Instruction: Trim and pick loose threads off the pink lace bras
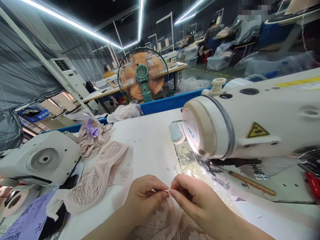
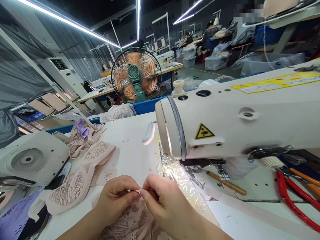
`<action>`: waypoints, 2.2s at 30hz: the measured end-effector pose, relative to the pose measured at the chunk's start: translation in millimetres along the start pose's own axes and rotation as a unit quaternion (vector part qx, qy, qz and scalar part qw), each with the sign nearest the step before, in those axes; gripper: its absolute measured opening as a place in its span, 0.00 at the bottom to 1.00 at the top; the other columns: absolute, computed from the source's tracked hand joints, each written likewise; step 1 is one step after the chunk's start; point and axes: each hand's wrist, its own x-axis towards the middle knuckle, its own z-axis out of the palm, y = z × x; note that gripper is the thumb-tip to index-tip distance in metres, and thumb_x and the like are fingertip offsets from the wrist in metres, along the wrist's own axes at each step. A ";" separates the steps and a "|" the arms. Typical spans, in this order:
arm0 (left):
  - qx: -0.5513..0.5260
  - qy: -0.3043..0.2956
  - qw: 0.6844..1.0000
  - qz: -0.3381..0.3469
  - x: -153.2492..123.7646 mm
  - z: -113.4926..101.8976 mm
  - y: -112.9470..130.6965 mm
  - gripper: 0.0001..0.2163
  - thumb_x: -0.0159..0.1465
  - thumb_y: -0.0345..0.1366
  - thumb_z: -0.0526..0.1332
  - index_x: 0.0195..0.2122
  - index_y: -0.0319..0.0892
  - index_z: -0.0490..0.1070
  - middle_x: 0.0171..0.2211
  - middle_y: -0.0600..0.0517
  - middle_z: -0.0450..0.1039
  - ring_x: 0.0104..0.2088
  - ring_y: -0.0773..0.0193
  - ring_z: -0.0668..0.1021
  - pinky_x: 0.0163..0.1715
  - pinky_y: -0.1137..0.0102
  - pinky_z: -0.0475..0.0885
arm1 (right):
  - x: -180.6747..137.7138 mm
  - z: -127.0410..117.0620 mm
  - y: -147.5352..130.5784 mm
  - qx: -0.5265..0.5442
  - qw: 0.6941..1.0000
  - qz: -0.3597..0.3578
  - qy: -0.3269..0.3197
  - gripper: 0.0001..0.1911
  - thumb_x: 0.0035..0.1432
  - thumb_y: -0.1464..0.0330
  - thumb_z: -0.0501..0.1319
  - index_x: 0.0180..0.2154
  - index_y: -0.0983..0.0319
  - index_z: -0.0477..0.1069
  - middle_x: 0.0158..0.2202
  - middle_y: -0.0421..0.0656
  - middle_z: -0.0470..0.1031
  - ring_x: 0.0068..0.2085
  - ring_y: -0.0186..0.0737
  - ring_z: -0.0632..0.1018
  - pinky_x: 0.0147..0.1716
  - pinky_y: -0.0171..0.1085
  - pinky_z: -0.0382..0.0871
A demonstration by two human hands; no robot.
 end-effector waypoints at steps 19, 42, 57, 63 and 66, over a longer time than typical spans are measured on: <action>0.045 -0.022 0.998 0.046 1.7 0.2 3.2 0.02 0.54 0.27 0.61 0.26 0.37 0.73 0.20 0.50 0.72 0.22 0.69 0.72 0.23 0.76 0.68 | -0.8 5.7 3.4 -0.010 1.000 -0.018 0.019 0.10 0.52 0.70 0.50 0.20 0.60 0.56 0.17 0.34 0.57 0.20 0.30 0.61 0.19 0.29 0.54; 0.117 0.023 0.993 0.017 -1.2 5.8 3.6 0.04 0.53 0.26 0.58 0.23 0.38 0.70 0.19 0.52 0.70 0.21 0.70 0.71 0.20 0.77 0.64 | -1.4 6.9 2.3 -0.039 0.998 -0.028 0.029 0.06 0.50 0.74 0.52 0.24 0.61 0.63 0.18 0.34 0.61 0.20 0.30 0.63 0.18 0.29 0.56; 0.098 0.007 0.995 -0.014 -3.9 3.3 3.0 0.03 0.54 0.28 0.60 0.28 0.39 0.73 0.22 0.51 0.73 0.24 0.68 0.74 0.24 0.75 0.69 | -3.1 6.1 2.2 -0.074 0.995 -0.043 0.043 0.07 0.50 0.76 0.50 0.22 0.61 0.58 0.19 0.35 0.62 0.21 0.31 0.65 0.20 0.29 0.57; 0.076 0.008 0.996 -0.051 -1.2 1.3 5.3 0.03 0.54 0.29 0.60 0.27 0.38 0.73 0.25 0.48 0.75 0.27 0.65 0.76 0.27 0.73 0.71 | -2.5 5.8 1.9 -0.070 0.995 -0.049 0.045 0.07 0.51 0.75 0.50 0.22 0.61 0.59 0.19 0.35 0.62 0.21 0.31 0.65 0.19 0.29 0.57; 0.065 0.003 0.997 -0.042 -1.7 1.8 4.8 0.03 0.54 0.29 0.60 0.27 0.39 0.73 0.26 0.48 0.75 0.28 0.64 0.76 0.28 0.72 0.72 | -1.9 6.0 1.8 -0.068 0.995 -0.052 0.043 0.07 0.51 0.75 0.50 0.23 0.61 0.59 0.19 0.35 0.62 0.21 0.31 0.65 0.19 0.29 0.58</action>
